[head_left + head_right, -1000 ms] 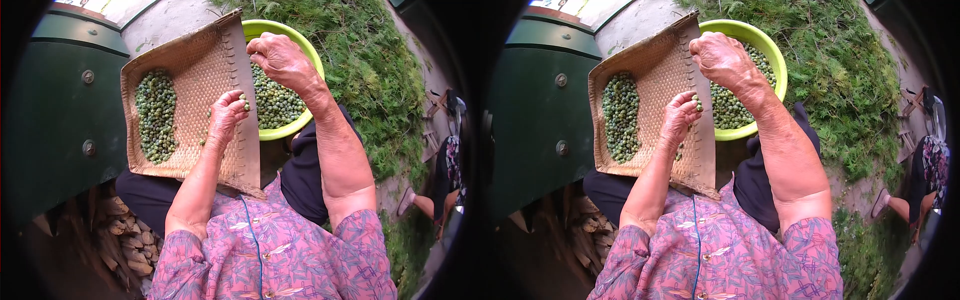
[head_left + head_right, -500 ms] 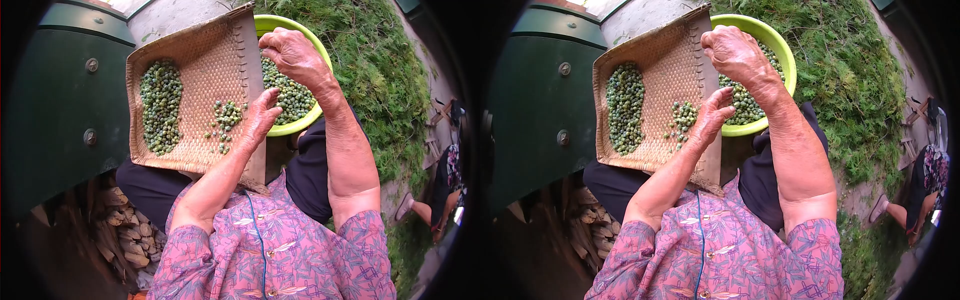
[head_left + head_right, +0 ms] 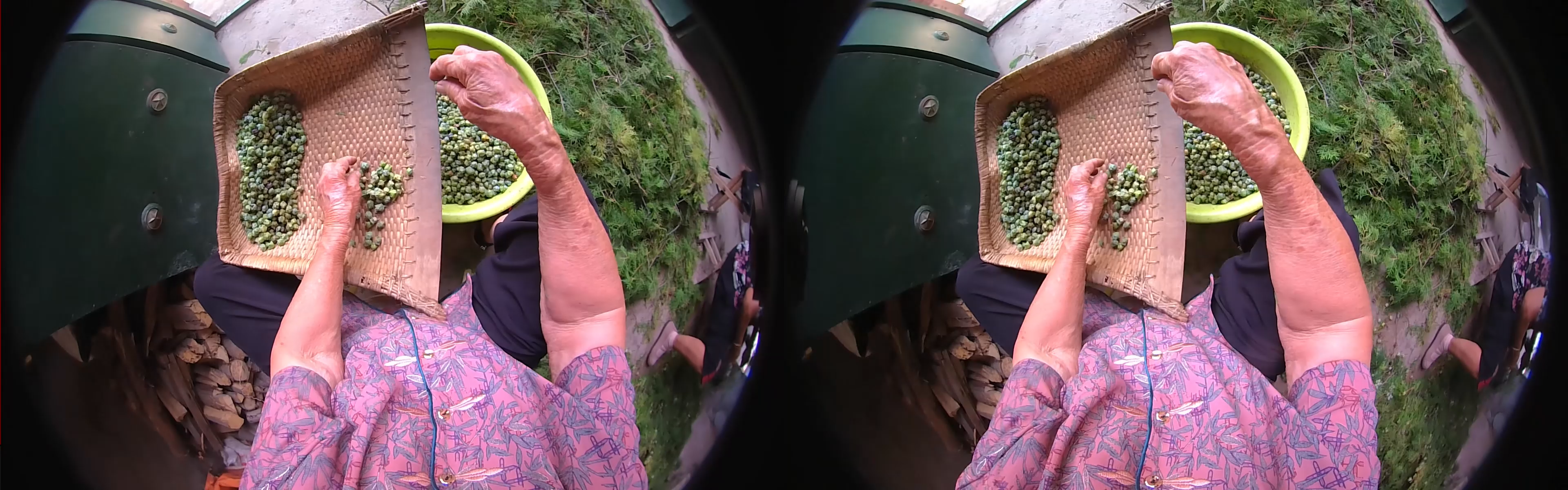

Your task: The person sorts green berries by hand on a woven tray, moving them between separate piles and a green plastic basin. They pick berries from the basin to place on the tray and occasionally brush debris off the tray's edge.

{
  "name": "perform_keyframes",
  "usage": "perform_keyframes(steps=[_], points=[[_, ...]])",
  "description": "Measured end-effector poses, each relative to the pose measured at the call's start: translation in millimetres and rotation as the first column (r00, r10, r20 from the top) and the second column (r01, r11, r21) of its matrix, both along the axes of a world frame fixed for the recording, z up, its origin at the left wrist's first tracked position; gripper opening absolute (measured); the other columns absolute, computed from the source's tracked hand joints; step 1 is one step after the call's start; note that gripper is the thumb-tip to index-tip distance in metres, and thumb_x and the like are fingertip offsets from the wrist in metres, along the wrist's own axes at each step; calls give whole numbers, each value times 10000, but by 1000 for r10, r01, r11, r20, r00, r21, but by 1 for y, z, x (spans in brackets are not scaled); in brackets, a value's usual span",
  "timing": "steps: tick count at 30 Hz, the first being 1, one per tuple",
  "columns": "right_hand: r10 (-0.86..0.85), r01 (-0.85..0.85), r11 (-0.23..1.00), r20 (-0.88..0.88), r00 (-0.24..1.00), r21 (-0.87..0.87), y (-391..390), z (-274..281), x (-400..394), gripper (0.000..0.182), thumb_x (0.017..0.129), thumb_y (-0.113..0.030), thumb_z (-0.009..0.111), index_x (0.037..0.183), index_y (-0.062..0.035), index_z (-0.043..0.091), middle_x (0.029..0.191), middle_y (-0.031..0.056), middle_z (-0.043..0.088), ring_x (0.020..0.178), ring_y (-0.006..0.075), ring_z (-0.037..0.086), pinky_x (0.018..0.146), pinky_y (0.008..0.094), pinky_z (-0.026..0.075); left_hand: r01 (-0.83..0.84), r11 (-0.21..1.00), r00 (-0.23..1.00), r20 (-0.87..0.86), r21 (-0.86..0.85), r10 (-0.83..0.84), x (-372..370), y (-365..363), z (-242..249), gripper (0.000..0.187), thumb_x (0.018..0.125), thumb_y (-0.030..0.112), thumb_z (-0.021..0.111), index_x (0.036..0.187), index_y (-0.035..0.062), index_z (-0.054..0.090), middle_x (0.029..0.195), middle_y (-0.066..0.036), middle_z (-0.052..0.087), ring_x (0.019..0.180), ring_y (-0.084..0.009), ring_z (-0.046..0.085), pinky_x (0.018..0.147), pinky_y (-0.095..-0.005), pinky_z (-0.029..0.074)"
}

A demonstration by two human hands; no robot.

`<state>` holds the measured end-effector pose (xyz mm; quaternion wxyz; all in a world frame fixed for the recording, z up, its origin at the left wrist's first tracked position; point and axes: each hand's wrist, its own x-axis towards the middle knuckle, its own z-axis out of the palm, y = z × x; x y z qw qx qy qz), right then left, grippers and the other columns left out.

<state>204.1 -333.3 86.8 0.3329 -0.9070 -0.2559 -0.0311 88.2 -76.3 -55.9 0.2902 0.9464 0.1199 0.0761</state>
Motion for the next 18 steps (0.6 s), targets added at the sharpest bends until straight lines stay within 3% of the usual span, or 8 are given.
perform_keyframes(steps=[2,5,12,14,15,16,18], points=[[3,-3,1000,26,1000,10,-1,-4,1,150,840,-133,625,942,-38,677,836,128,637,797,303,622,728,392,485,48,999,999,5,-9,-48,0,-4,1,221,782,114,614,994,84,665,965,-161,607,911,-330,596,804,-405,477],[7,-8,999,30,1000,31,-2,-6,1,152,835,-143,633,939,-43,679,833,129,636,797,303,622,724,391,484,51,993,997,-57,107,-45,3,-12,7,229,773,137,628,997,103,665,929,-161,600,896,-335,594,785,-424,478],[-16,16,1000,-2,1000,21,-2,0,-1,150,835,-136,624,942,-44,676,827,127,633,795,306,619,726,393,482,80,996,992,-97,44,-76,12,-4,-2,215,767,124,630,972,71,667,887,-163,634,849,-312,618,762,-402,494],[-1,1,1000,-22,1000,8,-3,2,-1,154,837,-136,618,950,-46,674,839,125,634,815,305,620,741,397,481,-47,959,999,-21,-281,43,10,-5,-4,219,766,109,640,966,22,658,856,-148,664,769,-252,641,708,-353,507],[-4,4,1000,1,1000,11,-3,3,-3,159,835,-140,620,952,-46,673,846,126,635,829,306,619,752,399,481,-62,935,998,-3,-350,65,10,-11,6,214,786,101,654,965,-17,651,819,-98,675,710,-158,622,650,-289,501],[-3,3,1000,-2,1000,12,-3,3,-3,159,835,-140,620,952,-46,673,846,126,635,829,306,619,752,399,481,-64,935,998,-6,-349,66,10,-18,17,214,786,101,654,965,-17,651,819,-98,675,710,-158,622,650,-289,501],[-14,14,1000,-25,1000,-6,-3,2,-1,163,833,-147,621,950,-46,671,844,127,635,830,309,619,753,402,482,-130,770,991,-117,-625,73,11,-36,36,234,834,150,649,1013,0,647,853,-37,653,715,-101,577,619,-241,470]])
